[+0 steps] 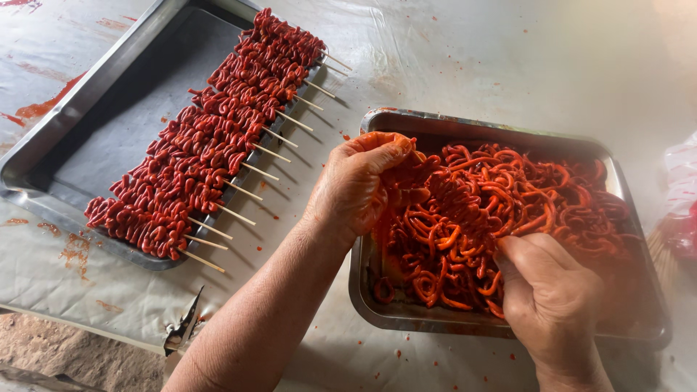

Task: The person prepares marinated food items by threading them onto wooden skewers one at a time and placing the finished skewers on a metal tray.

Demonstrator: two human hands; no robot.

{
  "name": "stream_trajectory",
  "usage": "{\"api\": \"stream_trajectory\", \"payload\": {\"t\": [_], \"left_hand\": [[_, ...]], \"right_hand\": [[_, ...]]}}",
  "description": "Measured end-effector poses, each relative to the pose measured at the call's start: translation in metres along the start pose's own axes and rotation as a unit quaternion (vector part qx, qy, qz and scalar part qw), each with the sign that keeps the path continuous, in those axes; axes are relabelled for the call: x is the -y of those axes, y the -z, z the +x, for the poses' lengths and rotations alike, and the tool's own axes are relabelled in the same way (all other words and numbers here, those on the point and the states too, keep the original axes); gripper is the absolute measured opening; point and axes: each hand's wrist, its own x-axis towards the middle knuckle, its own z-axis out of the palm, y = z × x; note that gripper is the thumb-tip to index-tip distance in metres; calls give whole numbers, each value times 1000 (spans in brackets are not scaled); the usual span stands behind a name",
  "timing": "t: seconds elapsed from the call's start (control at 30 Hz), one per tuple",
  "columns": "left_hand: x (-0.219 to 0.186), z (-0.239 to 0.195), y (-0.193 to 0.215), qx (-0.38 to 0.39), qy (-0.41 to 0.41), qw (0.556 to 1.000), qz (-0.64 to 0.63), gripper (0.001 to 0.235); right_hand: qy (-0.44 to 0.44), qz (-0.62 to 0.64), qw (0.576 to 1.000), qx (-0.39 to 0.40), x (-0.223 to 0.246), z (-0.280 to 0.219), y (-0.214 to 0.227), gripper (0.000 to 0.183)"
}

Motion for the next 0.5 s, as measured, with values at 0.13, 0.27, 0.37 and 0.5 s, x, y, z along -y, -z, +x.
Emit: {"api": "stream_trajectory", "payload": {"t": [0.13,0.27,0.37,0.5], "left_hand": [[4,-4,-7,9,-54,997,59,22],[8,-11,-16,-24,-94,986,136,24],[10,-9,-15,-1,-49,999,20,26],[21,-3,-14,28,-37,997,-64,29]], "right_hand": [[10,-5,1000,-6,0,-1,-1,17],[0,31,999,-8,0,-2,-3,17],[-4,43,999,-9,-1,-2,-4,16],[-9,22,1000,-3,-2,-3,-4,14]]}}
